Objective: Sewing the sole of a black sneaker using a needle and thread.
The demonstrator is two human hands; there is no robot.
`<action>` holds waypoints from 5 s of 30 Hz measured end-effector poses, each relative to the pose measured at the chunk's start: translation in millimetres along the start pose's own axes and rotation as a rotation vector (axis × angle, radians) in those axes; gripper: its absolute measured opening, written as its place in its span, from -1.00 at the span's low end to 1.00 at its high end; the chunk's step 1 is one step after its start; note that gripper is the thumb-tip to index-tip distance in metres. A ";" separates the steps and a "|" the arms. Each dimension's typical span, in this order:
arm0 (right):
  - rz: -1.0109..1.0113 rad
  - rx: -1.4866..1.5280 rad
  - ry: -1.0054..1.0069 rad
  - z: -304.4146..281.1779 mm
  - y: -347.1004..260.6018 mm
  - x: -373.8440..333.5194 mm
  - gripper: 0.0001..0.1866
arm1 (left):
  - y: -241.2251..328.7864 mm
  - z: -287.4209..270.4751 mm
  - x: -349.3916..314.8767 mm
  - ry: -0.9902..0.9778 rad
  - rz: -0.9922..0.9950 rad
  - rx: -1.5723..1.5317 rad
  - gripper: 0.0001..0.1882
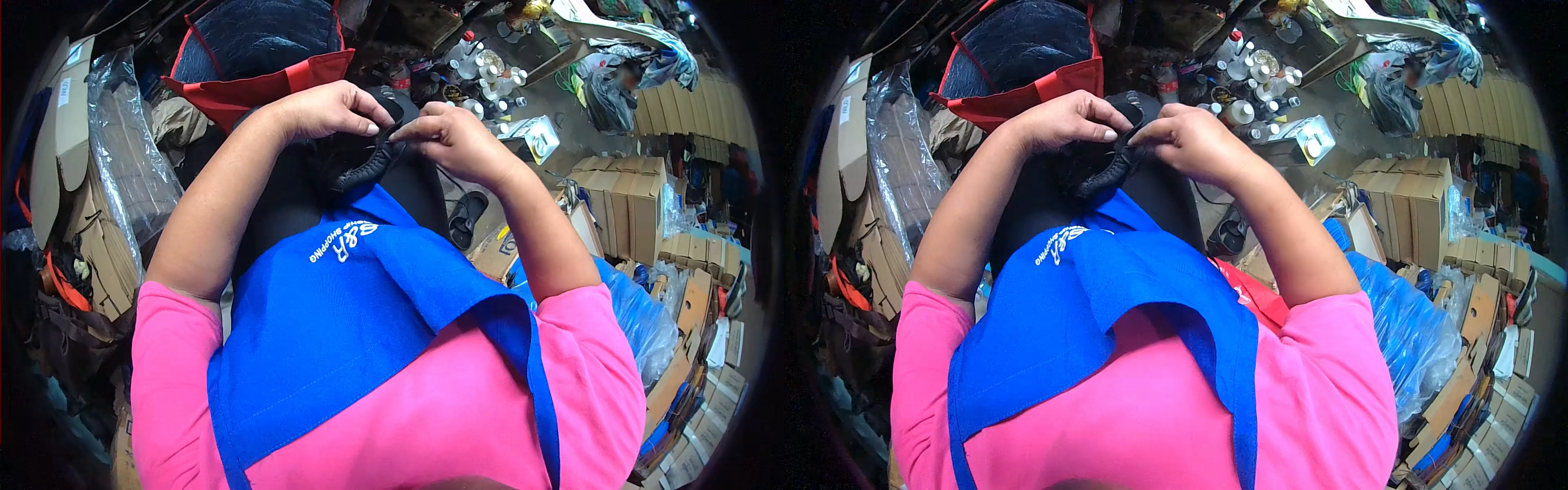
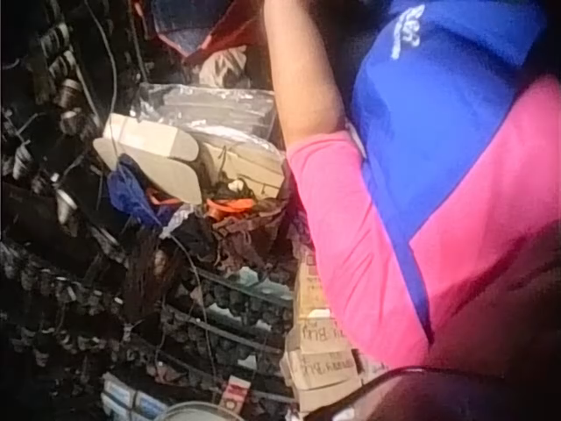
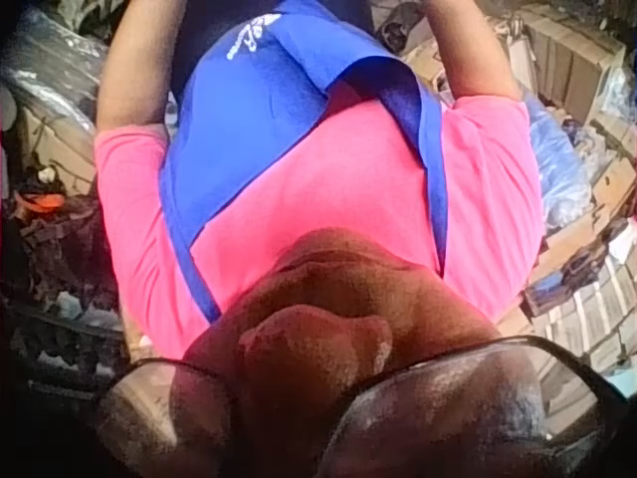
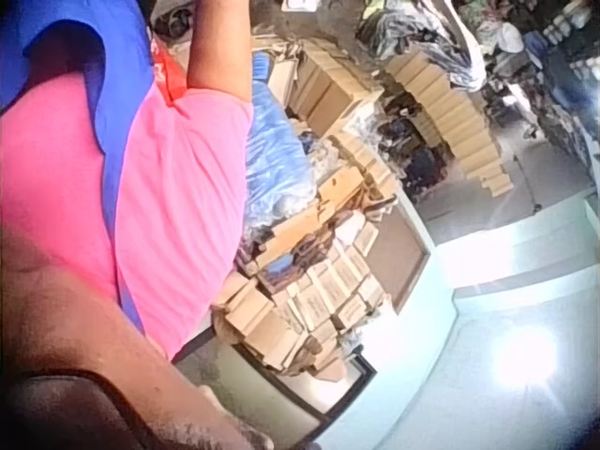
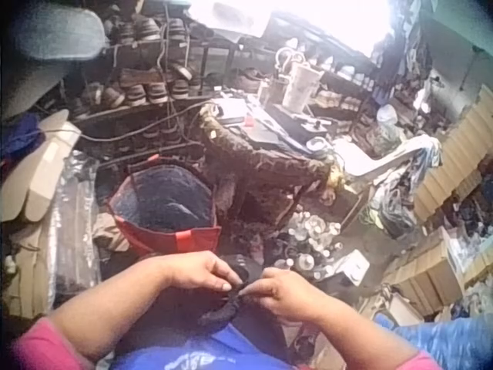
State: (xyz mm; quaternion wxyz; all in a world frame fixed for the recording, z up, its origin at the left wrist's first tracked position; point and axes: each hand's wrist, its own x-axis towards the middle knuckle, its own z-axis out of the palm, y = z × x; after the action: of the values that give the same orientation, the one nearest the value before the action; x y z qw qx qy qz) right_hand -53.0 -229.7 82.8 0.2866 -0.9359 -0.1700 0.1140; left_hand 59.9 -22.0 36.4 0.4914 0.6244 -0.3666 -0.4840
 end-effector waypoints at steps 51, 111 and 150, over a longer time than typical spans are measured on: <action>0.100 0.321 -0.131 6.1 15.0 8.8 -0.69 | -25.8 64.8 -49.3 0.768 0.216 0.656 -0.79; -0.265 -0.544 -0.169 -0.2 -16.4 21.5 -0.91 | -9.0 57.7 -42.1 0.519 0.122 0.745 -0.88; 0.226 0.673 0.020 26.8 22.1 -27.8 -0.56 | 4.0 68.9 -87.7 0.728 0.080 0.666 -0.63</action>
State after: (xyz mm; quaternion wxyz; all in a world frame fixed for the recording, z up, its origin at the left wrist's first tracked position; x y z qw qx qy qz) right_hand -81.1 -244.3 51.5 0.5661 -0.8031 -0.0153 0.1853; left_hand -29.5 41.1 58.4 0.3796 0.8616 -0.3292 -0.0718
